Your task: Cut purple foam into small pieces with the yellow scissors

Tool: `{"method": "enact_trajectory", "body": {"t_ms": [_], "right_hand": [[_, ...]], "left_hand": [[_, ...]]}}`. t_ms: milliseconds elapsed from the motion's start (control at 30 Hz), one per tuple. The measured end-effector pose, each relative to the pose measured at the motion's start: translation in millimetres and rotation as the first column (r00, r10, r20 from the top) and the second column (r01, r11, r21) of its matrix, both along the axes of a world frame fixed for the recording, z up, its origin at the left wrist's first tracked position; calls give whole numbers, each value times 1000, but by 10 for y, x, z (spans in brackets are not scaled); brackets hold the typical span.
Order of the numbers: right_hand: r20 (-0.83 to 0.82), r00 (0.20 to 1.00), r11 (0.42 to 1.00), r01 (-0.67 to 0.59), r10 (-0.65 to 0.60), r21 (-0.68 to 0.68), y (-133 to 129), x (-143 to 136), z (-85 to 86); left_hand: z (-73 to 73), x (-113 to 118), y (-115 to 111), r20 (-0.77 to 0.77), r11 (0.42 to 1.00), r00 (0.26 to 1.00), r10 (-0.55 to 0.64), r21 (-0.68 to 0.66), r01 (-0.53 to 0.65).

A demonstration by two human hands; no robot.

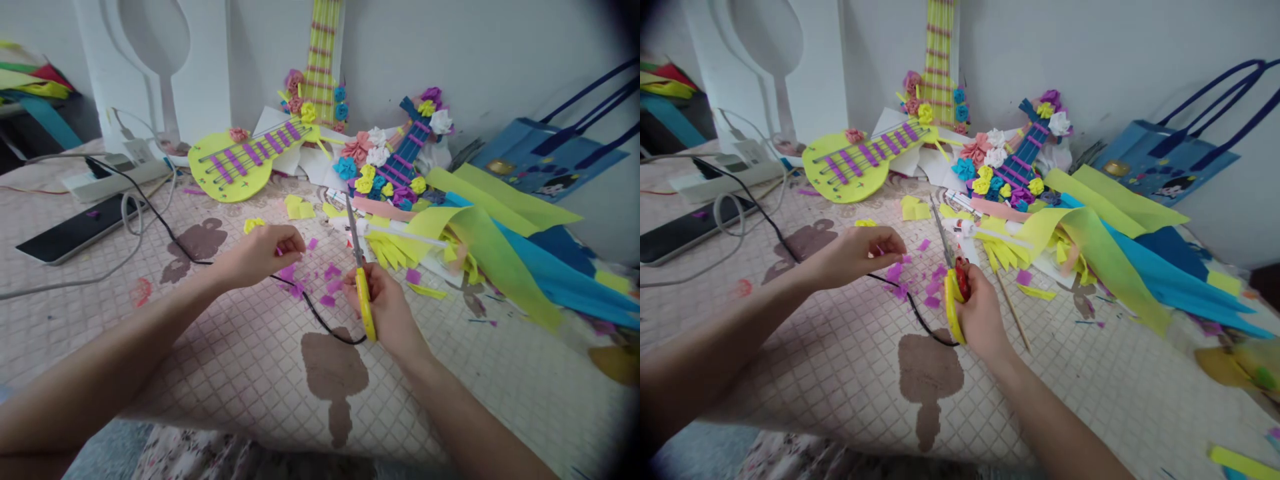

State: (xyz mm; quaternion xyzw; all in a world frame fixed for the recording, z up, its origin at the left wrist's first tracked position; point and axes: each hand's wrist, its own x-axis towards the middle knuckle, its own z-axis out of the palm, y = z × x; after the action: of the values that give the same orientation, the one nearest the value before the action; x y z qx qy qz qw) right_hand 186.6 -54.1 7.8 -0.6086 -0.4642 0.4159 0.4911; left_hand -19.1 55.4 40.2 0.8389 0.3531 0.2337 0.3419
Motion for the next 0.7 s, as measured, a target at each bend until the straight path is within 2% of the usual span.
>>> {"method": "enact_trajectory", "body": {"t_ms": [67,167,233,333,500,700], "right_hand": [[63,998,1000,13,-13,0,-2,19,0],[72,997,1000,-2,4,-24,-11,17,23],[39,999,1000,-16,17,-27,-19,-1,41],[-11,999,999,-37,37,-32,-25,-30,52],[-25,999,999,-38,38,-12,-18,-37,9],[-21,999,999,-41,41,-3,-19,-31,0]], "left_hand": [[4,-52,40,-117,997,993,-6,79,16],[-18,-104,74,-275,991,961,4,127,32],[-33,-124,84,-383,992,924,17,124,33],[-43,-137,96,-490,989,870,-59,89,117],[-87,-123,141,-457,959,870,-185,111,262],[-154,-109,188,-382,932,893,-238,169,321]]}}
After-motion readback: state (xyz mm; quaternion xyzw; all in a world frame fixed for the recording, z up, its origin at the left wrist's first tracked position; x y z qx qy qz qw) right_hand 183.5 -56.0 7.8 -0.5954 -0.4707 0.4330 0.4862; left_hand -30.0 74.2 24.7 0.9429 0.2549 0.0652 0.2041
